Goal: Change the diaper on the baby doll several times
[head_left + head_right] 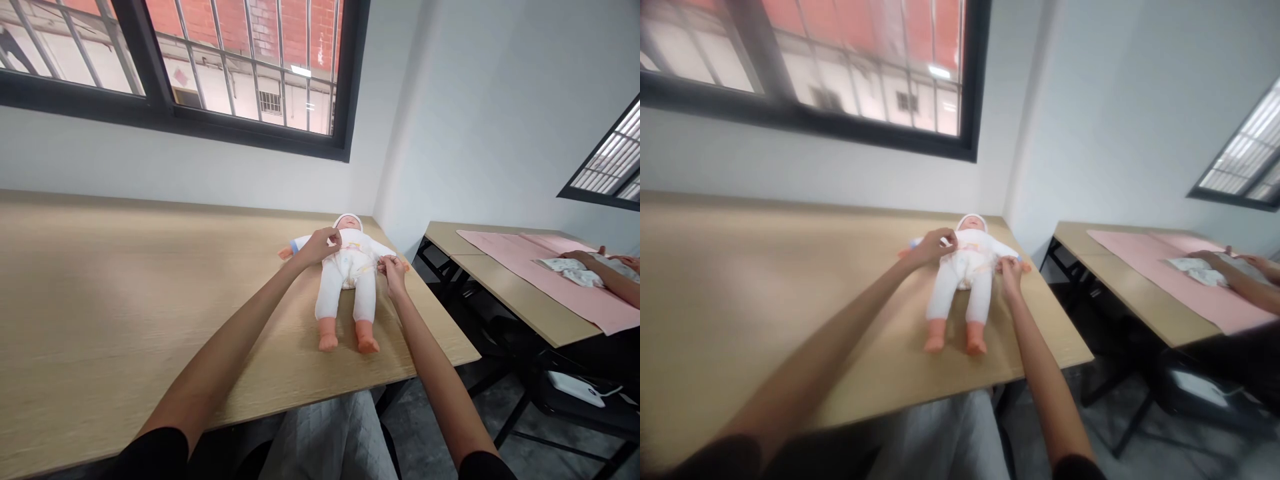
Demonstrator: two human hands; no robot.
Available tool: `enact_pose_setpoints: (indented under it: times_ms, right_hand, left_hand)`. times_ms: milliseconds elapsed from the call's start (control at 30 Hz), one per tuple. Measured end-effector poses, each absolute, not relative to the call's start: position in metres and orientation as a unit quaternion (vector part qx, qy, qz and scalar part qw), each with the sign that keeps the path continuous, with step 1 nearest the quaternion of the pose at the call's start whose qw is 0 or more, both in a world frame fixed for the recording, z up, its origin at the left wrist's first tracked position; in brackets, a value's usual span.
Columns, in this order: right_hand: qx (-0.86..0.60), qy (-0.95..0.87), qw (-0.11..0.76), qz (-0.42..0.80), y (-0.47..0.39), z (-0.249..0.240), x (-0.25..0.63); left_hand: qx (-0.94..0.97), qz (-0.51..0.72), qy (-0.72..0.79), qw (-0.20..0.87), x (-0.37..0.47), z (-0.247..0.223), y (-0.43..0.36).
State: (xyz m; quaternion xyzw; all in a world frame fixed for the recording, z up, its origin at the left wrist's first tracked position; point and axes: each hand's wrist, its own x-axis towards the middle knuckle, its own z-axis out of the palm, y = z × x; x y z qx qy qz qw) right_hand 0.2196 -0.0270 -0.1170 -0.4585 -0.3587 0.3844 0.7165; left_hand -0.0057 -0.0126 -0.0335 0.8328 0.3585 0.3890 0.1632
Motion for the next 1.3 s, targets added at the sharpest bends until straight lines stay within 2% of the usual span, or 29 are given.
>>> enact_pose_setpoints:
  times_ms: [667,867,1167,1300]
  right_hand:
    - [-0.460,-0.379,0.715,0.367,-0.023,-0.123,0.220]
    - [-0.484,-0.379,0.710,0.344,-0.018,-0.129,0.223]
    - [-0.600,-0.332,0.699,0.202,-0.009,-0.140,0.251]
    - [-0.663,-0.324,0.668,0.091,-0.015,-0.139,0.272]
  left_hand:
    - [0.831,0.408,0.346,0.153,-0.008,-0.028,-0.015]
    - [0.800,0.421,0.398,0.154,-0.010,-0.031,-0.013]
    - [0.694,0.336,0.626,0.116,-0.065,-0.029,0.012]
    - [0.671,0.257,0.678,0.156,-0.101,-0.041,0.024]
